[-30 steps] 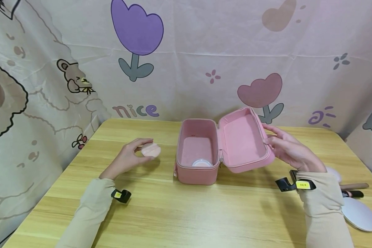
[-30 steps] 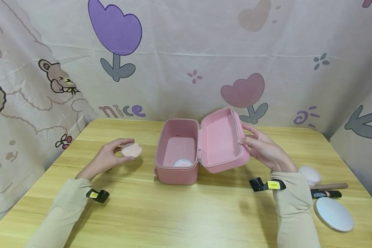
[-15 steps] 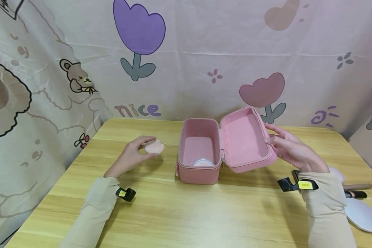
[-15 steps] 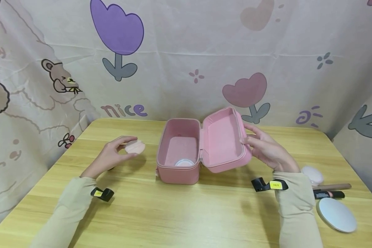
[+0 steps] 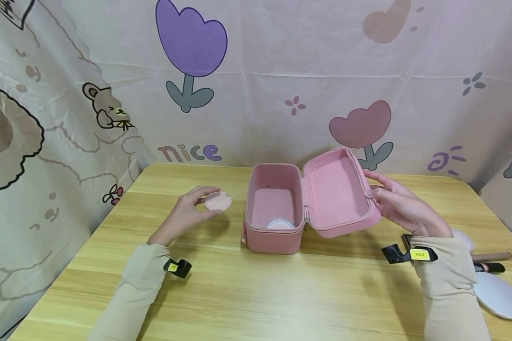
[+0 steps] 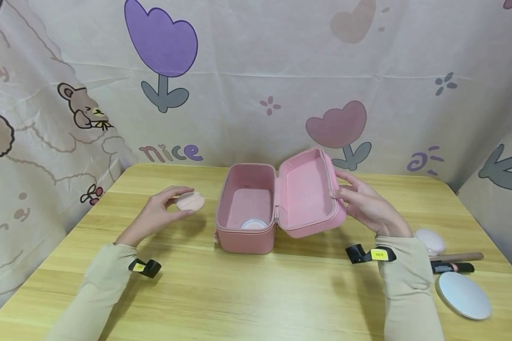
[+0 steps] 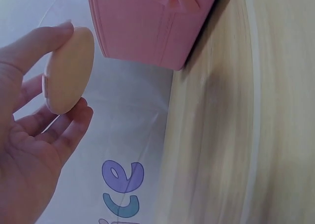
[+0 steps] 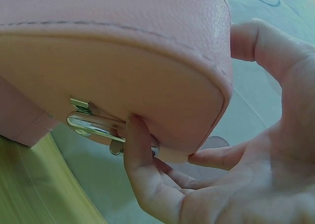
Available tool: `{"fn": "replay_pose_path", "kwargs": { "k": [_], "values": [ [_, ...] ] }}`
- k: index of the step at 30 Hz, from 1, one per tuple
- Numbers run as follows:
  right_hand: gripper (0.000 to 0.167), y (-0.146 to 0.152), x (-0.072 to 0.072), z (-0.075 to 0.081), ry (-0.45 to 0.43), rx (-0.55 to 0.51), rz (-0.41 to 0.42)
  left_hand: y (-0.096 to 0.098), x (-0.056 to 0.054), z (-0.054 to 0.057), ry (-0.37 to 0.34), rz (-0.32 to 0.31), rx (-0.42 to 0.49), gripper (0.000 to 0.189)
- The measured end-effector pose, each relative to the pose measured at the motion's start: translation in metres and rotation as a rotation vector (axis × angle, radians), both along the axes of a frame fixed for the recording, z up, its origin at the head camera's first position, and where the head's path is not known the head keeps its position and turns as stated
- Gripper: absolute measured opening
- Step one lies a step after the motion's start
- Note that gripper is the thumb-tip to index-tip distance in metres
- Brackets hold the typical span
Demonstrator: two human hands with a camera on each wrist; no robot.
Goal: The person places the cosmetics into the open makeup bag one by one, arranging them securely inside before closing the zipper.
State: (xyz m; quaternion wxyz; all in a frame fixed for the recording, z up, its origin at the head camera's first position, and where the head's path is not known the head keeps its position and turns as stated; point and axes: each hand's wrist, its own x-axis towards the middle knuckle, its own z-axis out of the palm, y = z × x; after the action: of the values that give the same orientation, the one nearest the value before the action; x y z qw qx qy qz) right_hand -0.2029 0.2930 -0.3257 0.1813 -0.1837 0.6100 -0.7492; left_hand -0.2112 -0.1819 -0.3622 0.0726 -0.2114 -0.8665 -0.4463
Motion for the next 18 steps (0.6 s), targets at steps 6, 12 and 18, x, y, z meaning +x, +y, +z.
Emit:
{"fn": "replay_pose_path", "kwargs": {
  "k": [6, 12, 18],
  "values": [
    [0.049, 0.0006, 0.0001, 0.0000, -0.004, 0.000, 0.003, 0.0045, 0.0012, 0.0019, 0.017, -0.005, -0.009, 0.051],
    [0.047, 0.0005, 0.0003, -0.0005, -0.007, 0.000, 0.003, 0.0072, 0.0013, 0.0022, 0.013, -0.019, 0.008, 0.051],
    [0.046, 0.0007, 0.0002, -0.0004, -0.009, -0.002, 0.005, 0.0101, 0.0031, 0.0045, 0.016, -0.034, 0.019, 0.051]
  ]
}}
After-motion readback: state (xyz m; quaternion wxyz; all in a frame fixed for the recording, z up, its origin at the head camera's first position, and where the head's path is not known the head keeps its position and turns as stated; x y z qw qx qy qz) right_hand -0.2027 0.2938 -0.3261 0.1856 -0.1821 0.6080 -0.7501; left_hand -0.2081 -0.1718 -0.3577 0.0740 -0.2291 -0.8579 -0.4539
